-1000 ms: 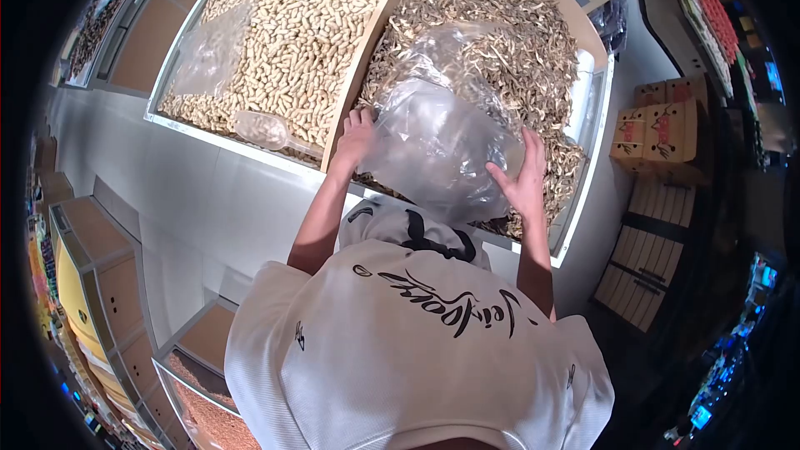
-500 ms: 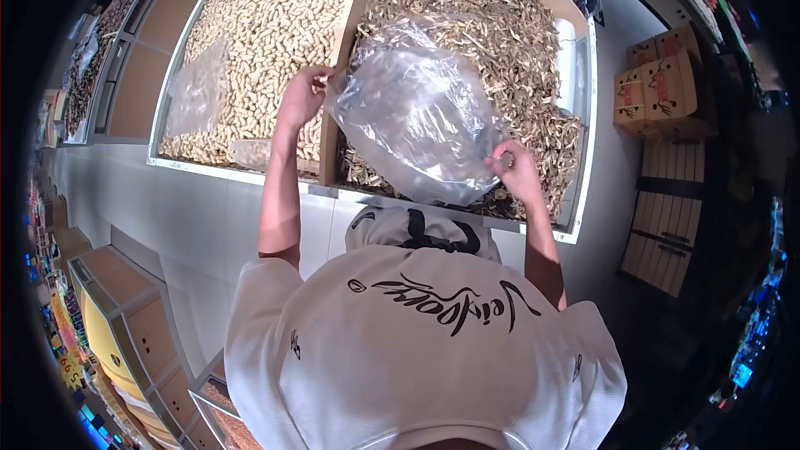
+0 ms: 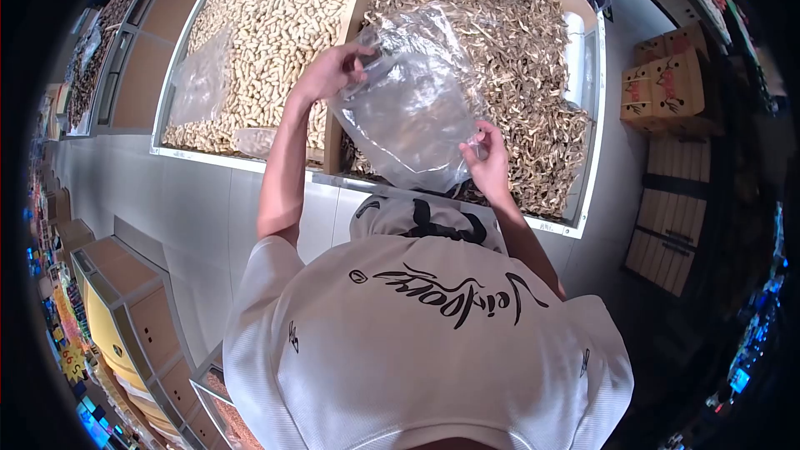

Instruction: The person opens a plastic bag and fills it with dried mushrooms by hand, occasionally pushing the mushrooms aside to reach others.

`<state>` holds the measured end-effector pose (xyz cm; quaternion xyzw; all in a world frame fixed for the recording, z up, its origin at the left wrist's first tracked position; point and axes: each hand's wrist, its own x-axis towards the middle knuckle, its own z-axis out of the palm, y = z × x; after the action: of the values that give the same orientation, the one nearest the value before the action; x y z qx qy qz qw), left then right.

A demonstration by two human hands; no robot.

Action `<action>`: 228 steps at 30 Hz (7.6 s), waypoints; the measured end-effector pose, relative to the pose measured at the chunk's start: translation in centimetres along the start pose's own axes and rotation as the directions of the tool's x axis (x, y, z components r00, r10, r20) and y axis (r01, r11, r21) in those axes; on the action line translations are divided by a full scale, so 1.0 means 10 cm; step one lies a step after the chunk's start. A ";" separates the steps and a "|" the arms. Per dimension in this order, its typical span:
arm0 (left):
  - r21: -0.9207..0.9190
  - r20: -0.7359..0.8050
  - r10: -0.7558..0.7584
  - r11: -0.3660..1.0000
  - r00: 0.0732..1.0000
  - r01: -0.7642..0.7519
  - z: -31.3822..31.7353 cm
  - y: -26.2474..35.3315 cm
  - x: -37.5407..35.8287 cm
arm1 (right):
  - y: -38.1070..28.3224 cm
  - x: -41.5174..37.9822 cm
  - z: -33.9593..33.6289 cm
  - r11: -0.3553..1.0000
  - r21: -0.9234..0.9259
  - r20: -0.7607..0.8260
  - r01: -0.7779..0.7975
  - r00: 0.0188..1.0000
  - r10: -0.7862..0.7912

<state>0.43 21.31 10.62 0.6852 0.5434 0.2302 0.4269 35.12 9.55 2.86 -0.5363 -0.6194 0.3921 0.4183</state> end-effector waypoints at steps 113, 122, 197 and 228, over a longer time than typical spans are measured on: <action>-0.029 -0.637 -0.077 0.997 0.767 0.076 0.66 -0.17 -1.24 | 1.42 -0.03 -0.96 0.310 -0.587 -0.470 -0.748 0.627 0.622; -0.092 -0.551 -0.285 0.955 0.784 0.283 1.05 -0.56 -1.21 | 1.23 -0.13 -1.06 0.463 -0.516 -0.459 -0.721 0.689 0.561; -0.008 -0.444 -0.468 0.855 0.764 0.519 1.07 -0.09 -1.17 | -0.02 0.75 0.55 0.996 -0.066 0.572 0.058 0.820 -0.010; 0.137 -0.498 -0.394 0.844 0.772 0.519 1.19 0.12 -1.20 | 2.24 1.34 -2.09 0.402 -0.479 -0.472 -0.780 0.615 0.632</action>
<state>6.70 6.02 7.14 0.5093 0.8041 0.1958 0.2360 61.27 26.21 -9.62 -0.8948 -0.3758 0.2326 0.0633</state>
